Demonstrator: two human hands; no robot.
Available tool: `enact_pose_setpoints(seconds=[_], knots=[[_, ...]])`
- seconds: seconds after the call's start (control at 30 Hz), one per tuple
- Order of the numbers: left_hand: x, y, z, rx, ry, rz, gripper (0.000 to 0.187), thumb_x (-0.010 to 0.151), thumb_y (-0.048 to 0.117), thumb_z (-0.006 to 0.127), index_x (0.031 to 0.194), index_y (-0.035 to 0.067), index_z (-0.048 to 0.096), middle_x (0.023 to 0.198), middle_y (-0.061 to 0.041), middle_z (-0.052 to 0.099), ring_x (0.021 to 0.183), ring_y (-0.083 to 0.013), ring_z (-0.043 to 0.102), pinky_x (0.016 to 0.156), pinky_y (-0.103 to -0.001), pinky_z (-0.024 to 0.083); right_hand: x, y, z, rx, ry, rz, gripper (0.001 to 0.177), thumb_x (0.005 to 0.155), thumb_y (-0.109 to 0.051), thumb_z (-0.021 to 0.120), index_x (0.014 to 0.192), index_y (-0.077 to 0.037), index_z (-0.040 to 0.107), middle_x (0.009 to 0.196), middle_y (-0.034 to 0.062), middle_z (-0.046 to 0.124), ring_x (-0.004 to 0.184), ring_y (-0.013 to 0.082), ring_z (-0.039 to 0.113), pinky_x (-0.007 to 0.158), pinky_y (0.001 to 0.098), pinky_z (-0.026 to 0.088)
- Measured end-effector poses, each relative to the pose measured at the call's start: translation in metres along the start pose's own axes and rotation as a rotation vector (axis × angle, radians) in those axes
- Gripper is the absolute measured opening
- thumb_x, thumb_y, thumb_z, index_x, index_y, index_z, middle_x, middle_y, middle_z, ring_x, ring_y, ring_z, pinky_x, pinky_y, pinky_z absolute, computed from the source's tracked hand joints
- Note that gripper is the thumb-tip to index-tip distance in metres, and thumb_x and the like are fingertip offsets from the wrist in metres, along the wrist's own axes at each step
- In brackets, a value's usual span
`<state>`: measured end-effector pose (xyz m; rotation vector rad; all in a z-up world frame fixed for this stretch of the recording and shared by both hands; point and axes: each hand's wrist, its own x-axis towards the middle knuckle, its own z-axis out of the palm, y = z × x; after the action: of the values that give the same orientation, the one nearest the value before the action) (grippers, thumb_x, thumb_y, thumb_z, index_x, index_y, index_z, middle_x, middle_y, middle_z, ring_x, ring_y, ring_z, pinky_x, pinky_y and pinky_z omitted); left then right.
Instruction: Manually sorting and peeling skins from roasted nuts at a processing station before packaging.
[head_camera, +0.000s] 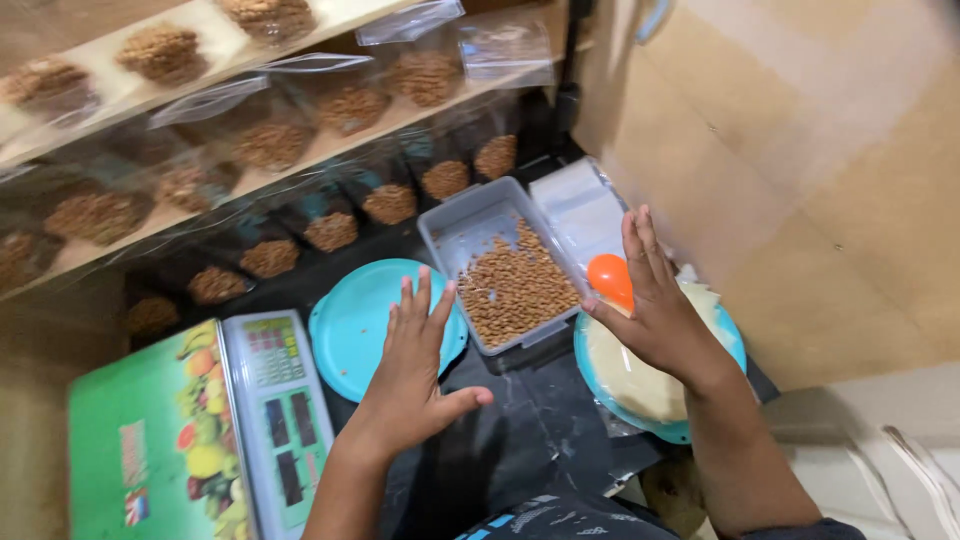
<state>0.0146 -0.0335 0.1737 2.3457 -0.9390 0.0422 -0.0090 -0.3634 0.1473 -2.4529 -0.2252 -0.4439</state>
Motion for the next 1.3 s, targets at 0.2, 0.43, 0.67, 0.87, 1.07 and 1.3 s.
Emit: enact_pose_setpoints(seconds=[0.2,0.43,0.67,0.87,1.07,1.3], knots=[[-0.068,-0.024,-0.039,0.013,0.181,-0.192,0.128,0.071,0.067,0.079,0.163,0.012,0.01,0.171,-0.021,-0.003,0.157,-0.0444,-0.005,0.121,-0.06,0.005,0.027,-0.054,0.023,-0.008,-0.133,-0.146,0.105,0.089,-0.043,0.069,0.164,-0.007,0.004,0.171,0.0266,0.001,0.158,0.0417,0.009,0.123,0.0534,0.014],[-0.152,-0.058,-0.068,0.063,0.35,-0.419,0.12,0.076,0.056,0.081,0.163,0.013,0.01,0.172,-0.021,-0.002,0.159,-0.0419,-0.001,0.124,-0.055,0.011,0.053,-0.129,0.074,0.004,-0.275,-0.333,0.106,0.088,-0.044,0.069,0.163,-0.01,0.003,0.17,0.0276,-0.003,0.157,0.0438,0.005,0.12,0.0594,0.007],[-0.225,-0.079,-0.082,0.023,0.655,-0.527,0.12,0.075,0.044,0.086,0.163,0.01,0.012,0.171,-0.027,0.0,0.158,-0.044,0.004,0.124,-0.053,0.015,0.065,-0.229,0.119,-0.046,-0.42,-0.551,0.104,0.089,-0.047,0.068,0.163,-0.011,0.005,0.17,0.0265,-0.001,0.158,0.0433,0.005,0.122,0.0592,0.009],[-0.269,-0.082,-0.094,0.017,0.801,-0.526,0.122,0.078,0.043,0.088,0.165,0.009,0.01,0.173,-0.026,0.001,0.162,-0.0442,0.002,0.128,-0.057,0.011,0.07,-0.282,0.159,-0.026,-0.45,-0.759,0.104,0.086,-0.048,0.068,0.162,-0.009,0.009,0.168,0.0292,0.003,0.156,0.0462,0.008,0.12,0.0628,0.01],[-0.283,-0.087,-0.098,-0.021,0.835,-0.559,0.123,0.077,0.041,0.089,0.166,0.009,0.009,0.173,-0.026,-0.001,0.162,-0.0445,0.001,0.128,-0.06,0.009,0.068,-0.31,0.176,-0.033,-0.442,-0.88,0.104,0.084,-0.048,0.071,0.161,-0.009,0.012,0.168,0.0284,0.006,0.156,0.0456,0.01,0.12,0.0632,0.013],[-0.262,-0.086,-0.097,-0.092,0.785,-0.529,0.124,0.078,0.044,0.088,0.167,0.008,0.009,0.175,-0.027,-0.002,0.163,-0.0447,0.003,0.129,-0.058,0.014,0.069,-0.288,0.169,-0.066,-0.447,-0.778,0.105,0.085,-0.05,0.07,0.162,-0.007,0.012,0.169,0.0279,0.004,0.156,0.0459,0.007,0.121,0.063,0.011]])
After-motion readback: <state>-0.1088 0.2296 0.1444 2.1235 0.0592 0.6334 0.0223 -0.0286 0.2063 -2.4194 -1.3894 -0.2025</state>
